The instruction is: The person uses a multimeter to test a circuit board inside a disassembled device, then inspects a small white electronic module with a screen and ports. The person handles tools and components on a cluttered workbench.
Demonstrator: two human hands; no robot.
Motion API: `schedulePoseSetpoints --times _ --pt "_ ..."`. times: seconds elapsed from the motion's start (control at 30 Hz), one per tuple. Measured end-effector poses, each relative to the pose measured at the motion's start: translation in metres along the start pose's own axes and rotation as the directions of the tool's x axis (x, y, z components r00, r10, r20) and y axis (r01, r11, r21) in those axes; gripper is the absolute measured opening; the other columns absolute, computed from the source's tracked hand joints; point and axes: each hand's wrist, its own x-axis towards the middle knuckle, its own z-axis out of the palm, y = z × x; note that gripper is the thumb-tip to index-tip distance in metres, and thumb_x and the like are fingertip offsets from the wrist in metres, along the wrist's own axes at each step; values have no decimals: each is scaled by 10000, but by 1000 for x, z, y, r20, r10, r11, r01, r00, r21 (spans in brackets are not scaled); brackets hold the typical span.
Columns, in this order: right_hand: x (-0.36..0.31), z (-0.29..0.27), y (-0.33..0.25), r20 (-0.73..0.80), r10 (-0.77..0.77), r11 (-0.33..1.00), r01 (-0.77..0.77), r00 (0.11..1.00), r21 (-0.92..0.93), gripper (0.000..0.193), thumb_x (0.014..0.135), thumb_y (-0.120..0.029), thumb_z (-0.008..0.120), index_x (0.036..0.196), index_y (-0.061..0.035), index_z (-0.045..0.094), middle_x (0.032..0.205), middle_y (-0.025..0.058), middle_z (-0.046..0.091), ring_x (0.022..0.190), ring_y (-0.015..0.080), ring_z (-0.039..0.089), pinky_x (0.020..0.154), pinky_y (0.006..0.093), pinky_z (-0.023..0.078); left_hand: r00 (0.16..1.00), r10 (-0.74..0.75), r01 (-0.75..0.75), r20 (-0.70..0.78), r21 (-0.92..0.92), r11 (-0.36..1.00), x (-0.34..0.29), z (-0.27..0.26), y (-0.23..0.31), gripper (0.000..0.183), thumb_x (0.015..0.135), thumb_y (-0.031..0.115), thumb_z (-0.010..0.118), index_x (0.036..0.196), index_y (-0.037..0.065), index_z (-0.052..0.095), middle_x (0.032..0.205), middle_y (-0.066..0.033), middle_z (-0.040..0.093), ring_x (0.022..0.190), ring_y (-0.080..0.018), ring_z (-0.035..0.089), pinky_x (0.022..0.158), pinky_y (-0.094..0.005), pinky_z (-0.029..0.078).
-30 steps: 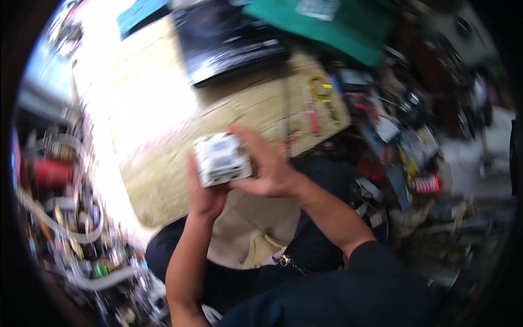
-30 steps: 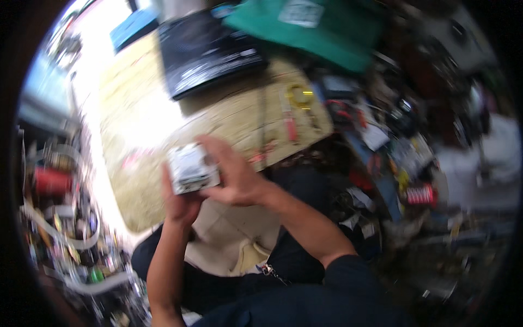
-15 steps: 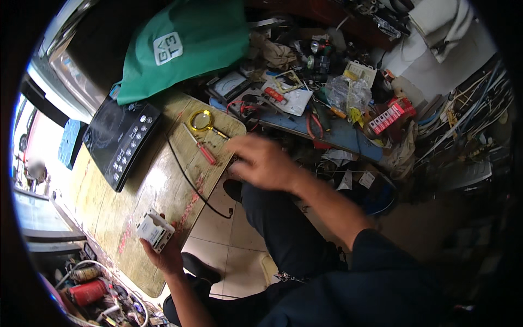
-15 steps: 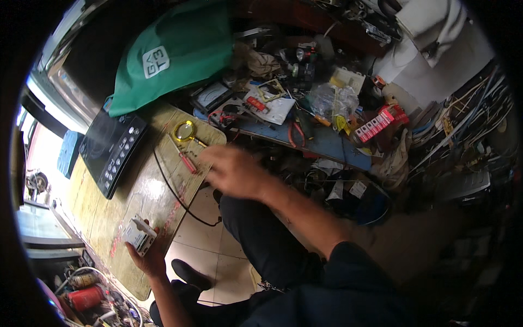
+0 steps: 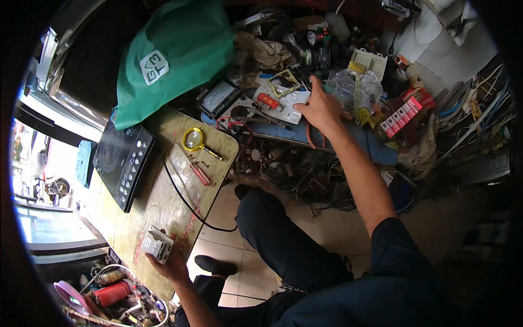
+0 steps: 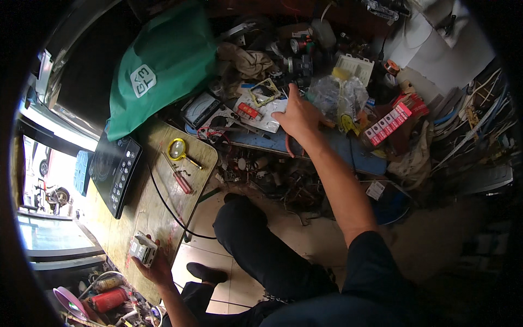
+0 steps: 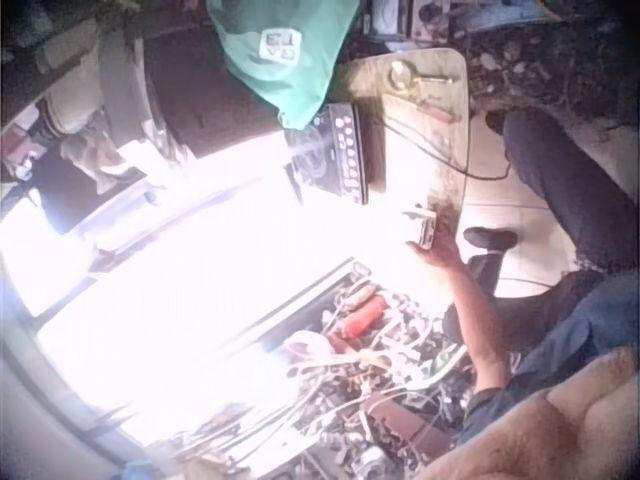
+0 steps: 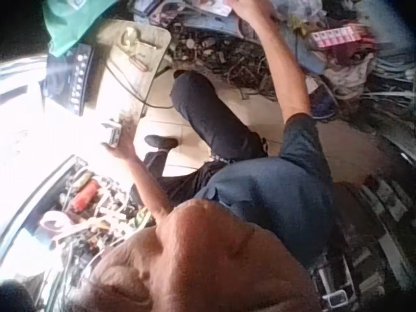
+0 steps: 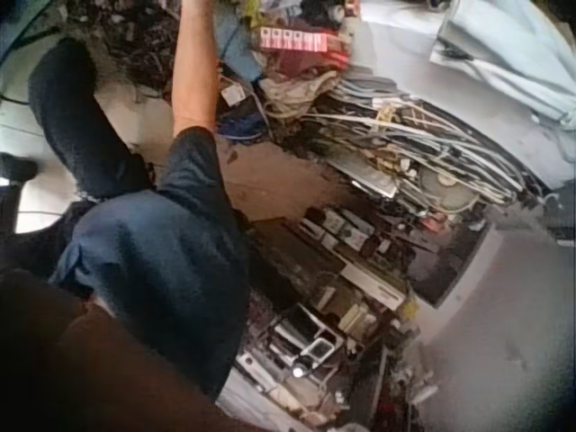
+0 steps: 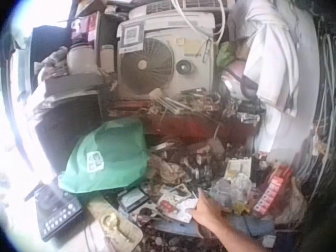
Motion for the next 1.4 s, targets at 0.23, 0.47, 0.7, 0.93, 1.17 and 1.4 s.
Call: schedulePoseSetpoints --times 0.23,0.47,0.7,0.93,1.17,1.4 --pt "16 11 13 -110 37 944 2 993 331 820 782 -147 773 1516 -59 418 917 106 715 895 327 711 816 453 556 999 5 -6 -37 -17 1000 0 -18 -1 713 1051 529 518 1587 87 359 1509 -236 498 1289 -391 574 1100 -492 495" --pt "31 -10 22 -84 -17 990 29 996 140 750 825 -200 776 1483 -43 451 996 143 732 963 361 717 842 469 558 982 43 -42 -182 8 999 3 -12 -5 727 1035 545 540 1572 81 381 1483 -231 522 1236 -392 605 1033 -460 545" --pt "31 12 16 -77 -31 967 49 997 249 747 805 -187 802 1467 -63 479 989 166 735 971 362 720 823 471 559 964 59 -62 -261 -3 998 5 1 -9 727 1034 547 542 1568 79 389 1469 -230 530 1196 -402 622 988 -436 569" --pt "60 -11 14 -413 -121 855 306 903 418 528 818 -74 740 1328 -48 606 910 134 739 812 290 727 762 409 560 982 28 -30 -185 -7 1000 -1 -11 -2 739 1032 546 546 1581 85 367 1475 -232 521 1194 -418 619 993 -444 567" --pt "118 -74 68 -477 -101 862 316 873 396 534 831 -100 795 1332 -21 629 976 142 775 853 248 745 786 374 572 996 5 -4 -92 15 1000 0 -9 -5 756 1022 587 532 1567 81 396 1466 -200 549 1203 -382 621 1028 -459 522" --pt "106 -119 93 -644 -98 990 138 758 12 488 851 -112 769 1320 -68 642 1090 115 758 995 337 723 877 445 565 998 31 -33 -60 -42 999 1 -30 -6 739 1041 565 514 1547 36 413 1503 -184 533 1373 -336 518 1125 -496 454"
